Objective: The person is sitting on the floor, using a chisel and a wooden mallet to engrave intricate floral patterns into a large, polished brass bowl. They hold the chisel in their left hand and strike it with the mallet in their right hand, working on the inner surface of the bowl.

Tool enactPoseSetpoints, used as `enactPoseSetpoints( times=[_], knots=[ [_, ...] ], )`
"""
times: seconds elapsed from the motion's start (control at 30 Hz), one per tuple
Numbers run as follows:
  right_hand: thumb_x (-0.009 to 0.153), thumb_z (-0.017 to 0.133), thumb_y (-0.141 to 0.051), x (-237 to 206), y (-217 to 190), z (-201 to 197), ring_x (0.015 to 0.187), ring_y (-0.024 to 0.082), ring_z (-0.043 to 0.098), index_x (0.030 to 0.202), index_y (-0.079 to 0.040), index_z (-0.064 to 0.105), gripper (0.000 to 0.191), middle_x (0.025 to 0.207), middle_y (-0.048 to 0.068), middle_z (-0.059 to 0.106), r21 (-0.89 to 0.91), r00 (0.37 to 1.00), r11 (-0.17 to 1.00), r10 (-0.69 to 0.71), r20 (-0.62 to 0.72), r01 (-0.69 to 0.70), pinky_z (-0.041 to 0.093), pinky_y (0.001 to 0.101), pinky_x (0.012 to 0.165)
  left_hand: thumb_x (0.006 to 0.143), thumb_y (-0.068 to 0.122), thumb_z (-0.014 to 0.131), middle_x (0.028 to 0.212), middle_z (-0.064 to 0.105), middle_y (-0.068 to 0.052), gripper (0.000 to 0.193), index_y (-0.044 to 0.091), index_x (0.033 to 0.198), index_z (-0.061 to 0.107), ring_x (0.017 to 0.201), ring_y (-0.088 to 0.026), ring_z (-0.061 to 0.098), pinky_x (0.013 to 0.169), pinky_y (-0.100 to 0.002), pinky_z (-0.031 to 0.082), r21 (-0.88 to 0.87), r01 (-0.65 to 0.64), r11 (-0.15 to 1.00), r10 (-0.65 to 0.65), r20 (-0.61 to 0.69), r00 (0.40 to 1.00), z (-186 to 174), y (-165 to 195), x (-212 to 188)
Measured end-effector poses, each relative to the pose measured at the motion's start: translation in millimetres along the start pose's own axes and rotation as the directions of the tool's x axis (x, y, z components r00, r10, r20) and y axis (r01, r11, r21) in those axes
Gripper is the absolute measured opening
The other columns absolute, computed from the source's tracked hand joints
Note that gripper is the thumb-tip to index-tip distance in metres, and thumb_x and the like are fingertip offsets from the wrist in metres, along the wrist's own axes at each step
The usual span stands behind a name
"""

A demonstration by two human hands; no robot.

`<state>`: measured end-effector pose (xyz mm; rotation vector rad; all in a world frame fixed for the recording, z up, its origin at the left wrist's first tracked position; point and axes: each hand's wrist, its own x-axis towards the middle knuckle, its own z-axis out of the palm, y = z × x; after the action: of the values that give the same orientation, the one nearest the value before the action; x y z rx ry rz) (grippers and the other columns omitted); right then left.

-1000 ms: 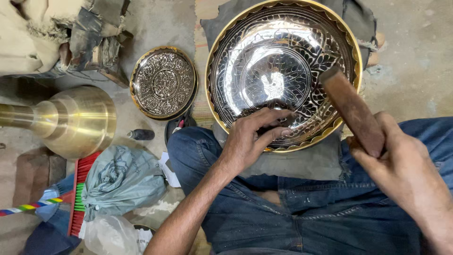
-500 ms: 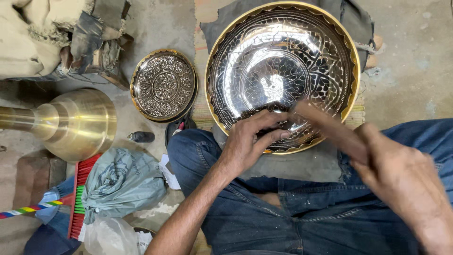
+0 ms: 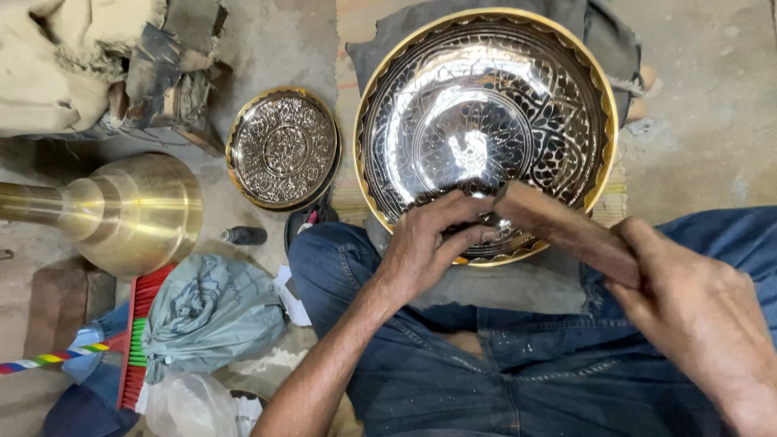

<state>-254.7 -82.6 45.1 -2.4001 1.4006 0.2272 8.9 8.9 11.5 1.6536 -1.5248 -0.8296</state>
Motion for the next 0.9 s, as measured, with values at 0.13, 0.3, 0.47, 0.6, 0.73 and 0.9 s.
enactPoseSetpoints(
  times=[0.13,0.3,0.47,0.6,0.73,0.9],
  knots=[
    [0.085,0.079,-0.021,0,-1,3,0.078,0.035,0.07,0.117,-0.007,0.056,0.042,0.086,0.016,0.069,0.255,0.991,0.958,0.135,0.001,-0.131,0.056,0.0467,0.067,0.097,0.025,0.071,0.111,0.075,-0.005,0.034,0.01,0.128,0.071,0.1,-0.02,0.076,0.085,-0.035,0.06,-0.039,-0.04,0.998,0.039,-0.026,0.999,1,-1,-3],
    [0.08,0.079,-0.019,2,8,11,0.073,0.03,0.07,0.117,-0.003,0.061,0.044,0.081,0.014,0.071,0.172,0.966,0.977,-0.079,-0.246,0.123,0.053,0.0409,0.062,0.098,0.024,0.071,0.114,0.073,-0.003,0.03,0.01,0.125,0.073,0.097,-0.015,0.072,0.08,-0.031,0.062,-0.266,0.011,0.964,-0.054,-0.156,0.986,-5,2,-11],
    [0.094,0.079,-0.025,11,0,30,0.064,0.023,0.06,0.104,0.004,0.057,0.038,0.079,0.015,0.063,0.653,0.945,0.755,0.257,-0.203,-0.064,0.049,0.0363,0.057,0.106,0.017,0.068,0.103,0.073,-0.008,0.025,0.004,0.128,0.07,0.086,-0.013,0.064,0.073,-0.027,0.052,-0.211,0.043,0.977,-0.186,-0.724,0.665,-38,-7,-16],
    [0.093,0.08,-0.024,32,-5,43,0.076,0.015,0.058,0.109,0.003,0.062,0.036,0.085,0.012,0.067,0.698,0.943,0.708,0.147,-0.298,0.111,0.049,0.0316,0.066,0.107,0.019,0.065,0.11,0.077,-0.008,0.028,0.002,0.129,0.066,0.09,-0.012,0.07,0.078,-0.027,0.058,-0.098,0.051,0.994,-0.109,-0.792,0.6,-44,-16,-10],
    [0.092,0.078,-0.021,47,-1,46,0.084,0.013,0.062,0.121,0.003,0.064,0.04,0.095,0.011,0.071,0.689,0.944,0.703,0.081,-0.321,0.174,0.052,0.0311,0.073,0.104,0.018,0.066,0.113,0.077,-0.01,0.029,0.002,0.128,0.067,0.089,-0.013,0.072,0.068,-0.029,0.058,0.052,0.177,0.983,-0.064,-0.803,0.593,-38,-18,-8],
    [0.083,0.082,-0.013,51,6,40,0.09,0.017,0.065,0.125,0.005,0.064,0.048,0.103,0.015,0.072,0.579,0.919,0.786,0.036,-0.393,0.217,0.053,0.0313,0.08,0.101,0.016,0.069,0.091,0.076,-0.01,0.029,0.002,0.127,0.067,0.077,-0.011,0.068,0.067,-0.029,0.055,-0.09,0.253,0.963,-0.231,-0.761,0.606,-39,-24,-10]
  ],
)
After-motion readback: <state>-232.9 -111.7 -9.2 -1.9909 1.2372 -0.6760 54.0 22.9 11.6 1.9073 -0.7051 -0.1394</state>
